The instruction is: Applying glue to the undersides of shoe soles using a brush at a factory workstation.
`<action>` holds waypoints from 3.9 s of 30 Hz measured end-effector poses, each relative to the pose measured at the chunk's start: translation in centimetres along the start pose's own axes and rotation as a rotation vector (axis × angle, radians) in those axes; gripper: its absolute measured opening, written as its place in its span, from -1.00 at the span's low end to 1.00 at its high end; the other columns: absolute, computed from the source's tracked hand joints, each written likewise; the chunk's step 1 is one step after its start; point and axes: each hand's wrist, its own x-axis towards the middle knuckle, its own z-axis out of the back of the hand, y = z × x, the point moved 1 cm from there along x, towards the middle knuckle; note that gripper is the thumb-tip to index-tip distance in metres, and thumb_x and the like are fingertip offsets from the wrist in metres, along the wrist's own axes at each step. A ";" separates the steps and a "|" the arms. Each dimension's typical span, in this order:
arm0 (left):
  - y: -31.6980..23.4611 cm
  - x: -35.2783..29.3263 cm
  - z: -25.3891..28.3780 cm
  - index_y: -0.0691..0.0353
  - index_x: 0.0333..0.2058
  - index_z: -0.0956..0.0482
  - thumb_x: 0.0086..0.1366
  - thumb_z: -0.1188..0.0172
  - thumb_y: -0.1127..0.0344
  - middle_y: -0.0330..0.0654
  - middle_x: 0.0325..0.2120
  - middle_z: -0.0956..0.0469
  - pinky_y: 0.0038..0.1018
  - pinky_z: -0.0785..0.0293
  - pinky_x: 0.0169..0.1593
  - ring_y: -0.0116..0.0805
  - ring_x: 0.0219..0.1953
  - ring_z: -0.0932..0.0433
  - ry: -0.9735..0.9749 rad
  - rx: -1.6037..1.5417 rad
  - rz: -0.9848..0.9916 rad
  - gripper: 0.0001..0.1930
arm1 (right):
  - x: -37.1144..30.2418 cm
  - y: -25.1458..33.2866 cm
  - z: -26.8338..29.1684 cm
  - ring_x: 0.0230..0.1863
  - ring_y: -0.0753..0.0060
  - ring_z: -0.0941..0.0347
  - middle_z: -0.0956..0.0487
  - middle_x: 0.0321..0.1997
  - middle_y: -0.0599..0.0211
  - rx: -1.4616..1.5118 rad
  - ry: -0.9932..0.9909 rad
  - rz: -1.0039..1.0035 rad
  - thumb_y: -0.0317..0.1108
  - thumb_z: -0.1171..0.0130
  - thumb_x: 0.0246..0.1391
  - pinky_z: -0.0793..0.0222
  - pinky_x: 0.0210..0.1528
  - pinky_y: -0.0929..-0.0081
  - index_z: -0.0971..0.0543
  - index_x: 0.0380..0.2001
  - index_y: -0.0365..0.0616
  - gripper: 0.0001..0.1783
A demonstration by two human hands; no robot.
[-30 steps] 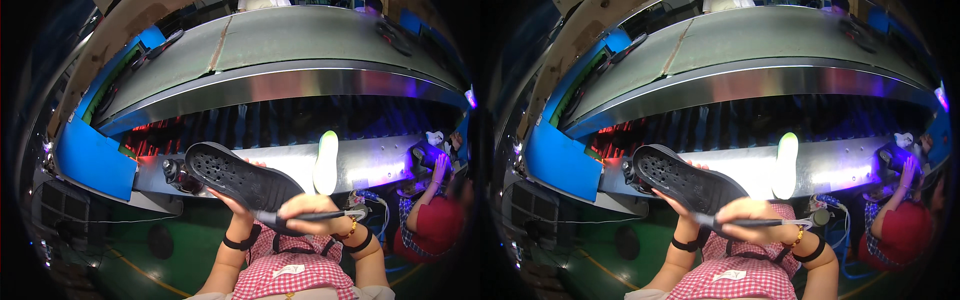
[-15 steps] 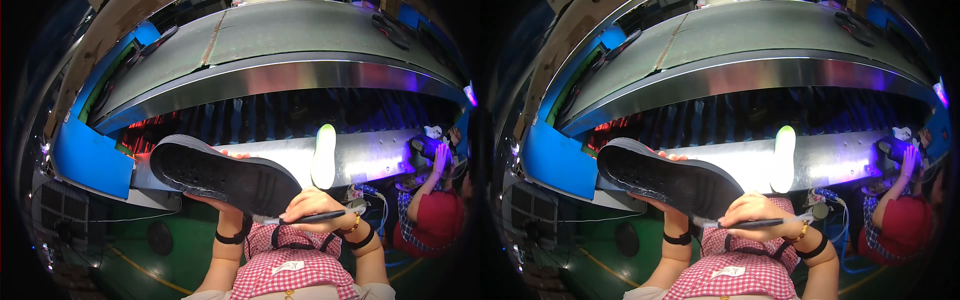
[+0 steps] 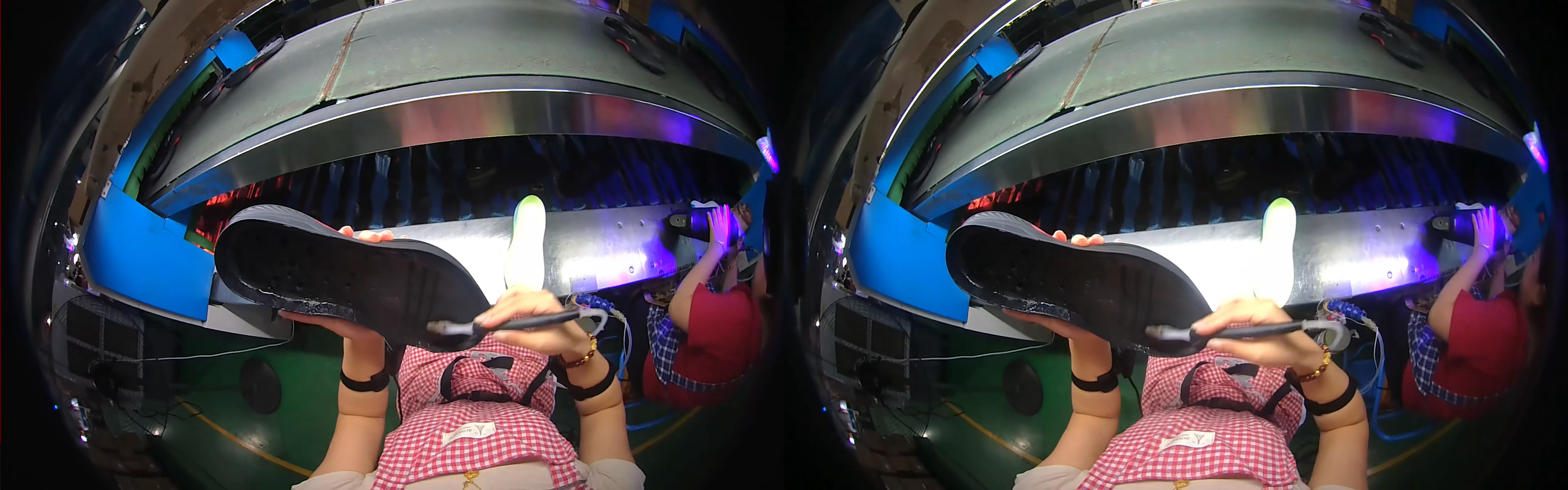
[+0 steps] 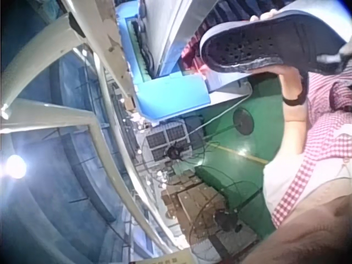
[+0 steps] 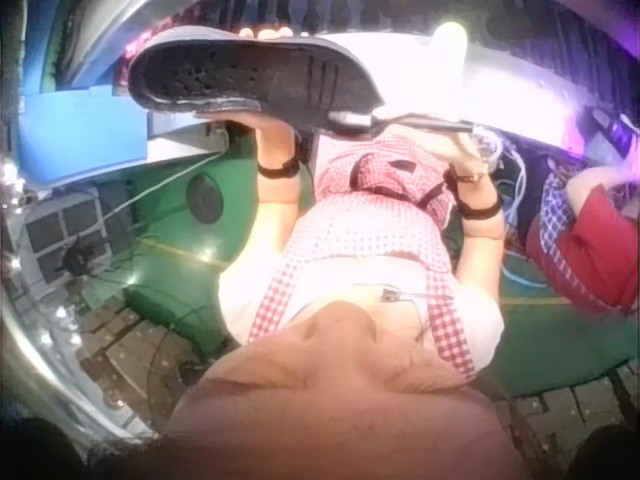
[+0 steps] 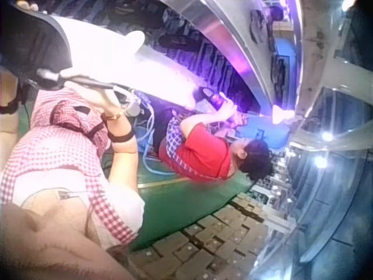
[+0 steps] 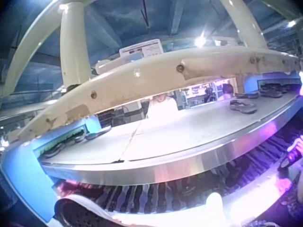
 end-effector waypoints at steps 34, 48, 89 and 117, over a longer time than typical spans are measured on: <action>1.8 -5.6 0.4 0.31 0.30 -0.07 0.15 0.04 -0.37 0.24 0.24 -0.15 0.05 -0.28 0.22 0.19 0.22 -0.27 -0.186 -0.060 0.562 -0.03 | -0.4 1.3 -2.9 -0.12 0.27 -0.57 -0.63 -0.18 0.01 0.641 -0.127 -0.133 -0.63 -0.26 -0.08 -0.46 0.01 0.40 -0.63 -0.21 -0.32 -0.72; 0.2 -3.8 -0.5 0.42 0.13 -0.33 0.20 -0.06 0.07 0.12 -0.01 -0.49 -0.31 -0.51 0.02 -0.13 -0.05 -0.55 -0.152 -0.067 0.941 -0.38 | 0.7 1.6 -0.8 -0.09 0.19 -0.59 -0.63 -0.13 0.08 0.222 0.369 0.069 -0.56 -0.30 -0.05 -0.51 -0.02 0.40 -0.61 -0.18 -0.25 -0.71; -1.7 -3.1 0.2 0.35 0.18 -0.30 0.32 -0.03 -0.04 0.02 -0.04 -0.50 -0.48 -0.51 -0.04 -0.35 -0.11 -0.56 -0.052 0.262 1.453 -0.37 | 2.6 4.4 4.2 -0.15 0.28 -0.60 -0.62 -0.03 0.37 -0.453 0.680 -0.005 -0.41 -0.13 -0.01 -0.52 -0.20 0.44 -0.62 -0.16 -0.02 -0.71; 0.3 -5.1 3.1 0.38 0.17 -0.27 0.33 0.02 0.12 0.07 0.02 -0.48 -0.34 -0.47 0.10 -0.20 -0.03 -0.56 -0.367 -0.092 1.152 -0.45 | 1.0 1.5 2.7 -0.21 0.43 -0.61 -0.66 -0.17 0.13 0.056 0.202 -0.273 -0.43 -0.28 0.00 -0.48 -0.14 0.56 -0.63 -0.13 -0.22 -0.69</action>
